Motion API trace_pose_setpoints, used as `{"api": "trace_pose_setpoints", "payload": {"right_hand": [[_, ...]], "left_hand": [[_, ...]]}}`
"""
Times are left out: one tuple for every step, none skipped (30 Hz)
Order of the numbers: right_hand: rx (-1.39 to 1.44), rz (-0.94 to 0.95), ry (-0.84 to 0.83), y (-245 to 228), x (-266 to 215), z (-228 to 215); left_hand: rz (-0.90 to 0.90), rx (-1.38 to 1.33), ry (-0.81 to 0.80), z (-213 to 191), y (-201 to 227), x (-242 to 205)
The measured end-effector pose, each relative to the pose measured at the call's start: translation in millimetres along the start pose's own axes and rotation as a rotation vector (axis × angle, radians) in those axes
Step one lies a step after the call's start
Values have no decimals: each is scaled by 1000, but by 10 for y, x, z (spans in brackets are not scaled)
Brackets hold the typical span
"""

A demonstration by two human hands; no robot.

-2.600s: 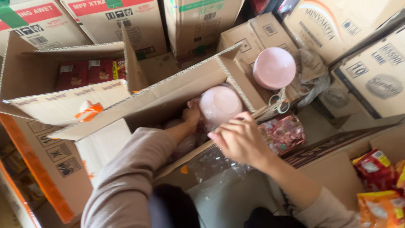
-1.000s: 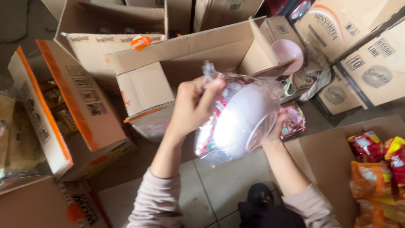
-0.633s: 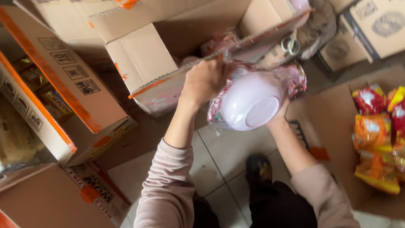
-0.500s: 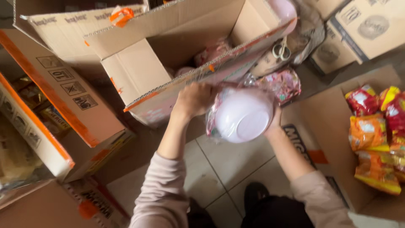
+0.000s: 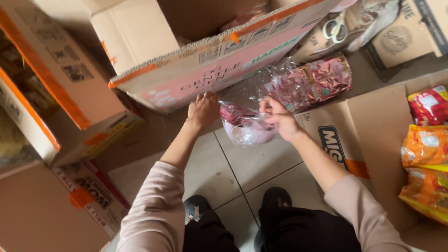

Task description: The person unpacks items from a cardboard box, removing plastic-wrapped packages and bowls. They place the items on the floor and continue to unpack more items from the box.

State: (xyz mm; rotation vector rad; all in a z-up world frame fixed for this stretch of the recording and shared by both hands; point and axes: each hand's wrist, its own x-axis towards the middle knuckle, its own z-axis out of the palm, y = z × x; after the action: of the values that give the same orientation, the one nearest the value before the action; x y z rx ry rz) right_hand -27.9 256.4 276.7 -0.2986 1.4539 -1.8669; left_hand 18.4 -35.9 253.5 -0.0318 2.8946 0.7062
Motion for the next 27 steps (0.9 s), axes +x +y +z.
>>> {"api": "trace_pose_setpoints", "payload": {"right_hand": [[-111,-32,-41,102,74,23],[-220,-66,-84,201,131,22],[-387,-71,-153,318,186,17],[-554,-77,-224,446,263,15],[-721,-86,-292,559,286,-9],[-963,-87,-355,674,256,-36],[-1206,-94,-412,792,231,-54],[-1450,-101,-468,905,199,-78],[-1466,-100,-442,1001,131,-127],[-1483,-99,-416,1077,41,-205],[-1496,-90,-391,1157,-64,-289],[-1512,15,-354,1226,-123,-378],[-1528,121,-312,1271,-166,-472],[-1542,228,-271,1314,-202,-547],[-1522,219,-247,1358,-235,-604],[-1502,211,-222,1394,-268,-643],[-1486,198,-196,1416,-285,-663],[-1503,184,-169,1440,-308,-652],[-1521,169,-144,1453,-327,-630],[-1539,154,-119,1459,-348,-596],[-1552,182,-127,1456,-368,-558],[-1566,209,-136,1442,-385,-520],[-1578,236,-146,1422,-399,-478],[-1582,286,-164,1391,-407,-445],[-1583,337,-183,1367,-416,-407],[-1583,388,-202,1348,-432,-365],[-1616,383,-228,1344,-466,-311]], "left_hand": [[33,-63,95,38,4,-48],[66,-125,191,92,25,-84],[101,-146,164,165,54,-118],[137,-167,137,251,85,-137],[176,-190,110,350,121,-142],[227,-108,70,466,165,-144],[286,-23,30,579,206,-116],[344,62,-11,695,230,-95],[318,69,-128,815,233,-94],[290,75,-245,943,232,-102],[262,76,-368,1094,248,-127],[269,140,-365,1234,260,-118],[281,204,-359,1357,283,-72],[293,268,-354,1473,318,-23],[300,257,-344,1586,378,32],[307,246,-334,1689,461,88],[315,237,-318,1763,543,154],[300,208,-318,1824,633,200],[286,177,-318,1871,727,241],[271,147,-317,1898,790,264],[220,166,-345,1913,832,278],[169,186,-373,1922,869,296],[117,206,-402,1924,884,308],[115,167,-366,1922,879,323],[114,131,-333,1923,847,326],[112,94,-300,1928,807,331],[150,111,-279,1944,763,322]]}}
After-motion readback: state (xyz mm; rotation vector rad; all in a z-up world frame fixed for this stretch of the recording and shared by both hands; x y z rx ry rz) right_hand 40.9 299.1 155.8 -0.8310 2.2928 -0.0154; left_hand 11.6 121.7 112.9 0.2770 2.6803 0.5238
